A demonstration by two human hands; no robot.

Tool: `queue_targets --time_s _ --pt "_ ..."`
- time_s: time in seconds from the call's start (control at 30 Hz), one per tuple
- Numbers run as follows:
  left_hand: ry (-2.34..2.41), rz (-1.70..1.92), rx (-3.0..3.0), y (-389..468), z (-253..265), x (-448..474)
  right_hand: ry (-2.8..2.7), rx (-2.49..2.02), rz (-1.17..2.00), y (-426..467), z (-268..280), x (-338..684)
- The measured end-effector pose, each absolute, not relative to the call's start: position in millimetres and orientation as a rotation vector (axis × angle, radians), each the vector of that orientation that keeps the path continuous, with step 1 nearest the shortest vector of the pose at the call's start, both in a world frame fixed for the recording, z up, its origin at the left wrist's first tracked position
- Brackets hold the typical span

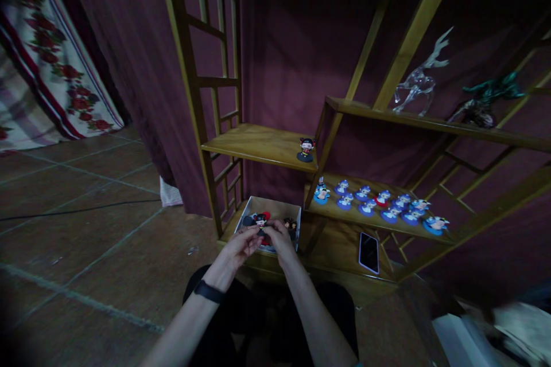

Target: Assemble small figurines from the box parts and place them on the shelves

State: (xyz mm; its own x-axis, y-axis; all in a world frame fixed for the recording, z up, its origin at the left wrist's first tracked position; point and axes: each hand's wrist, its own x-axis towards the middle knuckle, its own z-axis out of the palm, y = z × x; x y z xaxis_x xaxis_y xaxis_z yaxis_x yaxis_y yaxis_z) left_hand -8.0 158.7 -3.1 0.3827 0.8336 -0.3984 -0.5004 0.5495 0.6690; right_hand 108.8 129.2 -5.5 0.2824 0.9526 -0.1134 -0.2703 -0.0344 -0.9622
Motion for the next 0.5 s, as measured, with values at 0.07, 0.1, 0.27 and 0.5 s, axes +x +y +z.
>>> queue_targets --time_s 0.07,0.1,0.27,0.5 --pt "0.788 0.898 0.498 158.3 -1.0 -7.8 -0.75 -1.189 1.148 128.7 -3.2 106.6" --pt "0.786 0.898 0.504 158.4 -0.1 -7.8 -0.744 -1.19 1.147 128.4 -2.2 106.0" --pt "0.763 0.898 0.505 160.8 1.1 -8.3 -0.732 -1.125 1.17 123.0 2.8 107.2" --pt "0.664 0.873 0.366 159.8 4.1 -10.5 -0.869 -1.146 1.043 111.7 4.9 111.3"
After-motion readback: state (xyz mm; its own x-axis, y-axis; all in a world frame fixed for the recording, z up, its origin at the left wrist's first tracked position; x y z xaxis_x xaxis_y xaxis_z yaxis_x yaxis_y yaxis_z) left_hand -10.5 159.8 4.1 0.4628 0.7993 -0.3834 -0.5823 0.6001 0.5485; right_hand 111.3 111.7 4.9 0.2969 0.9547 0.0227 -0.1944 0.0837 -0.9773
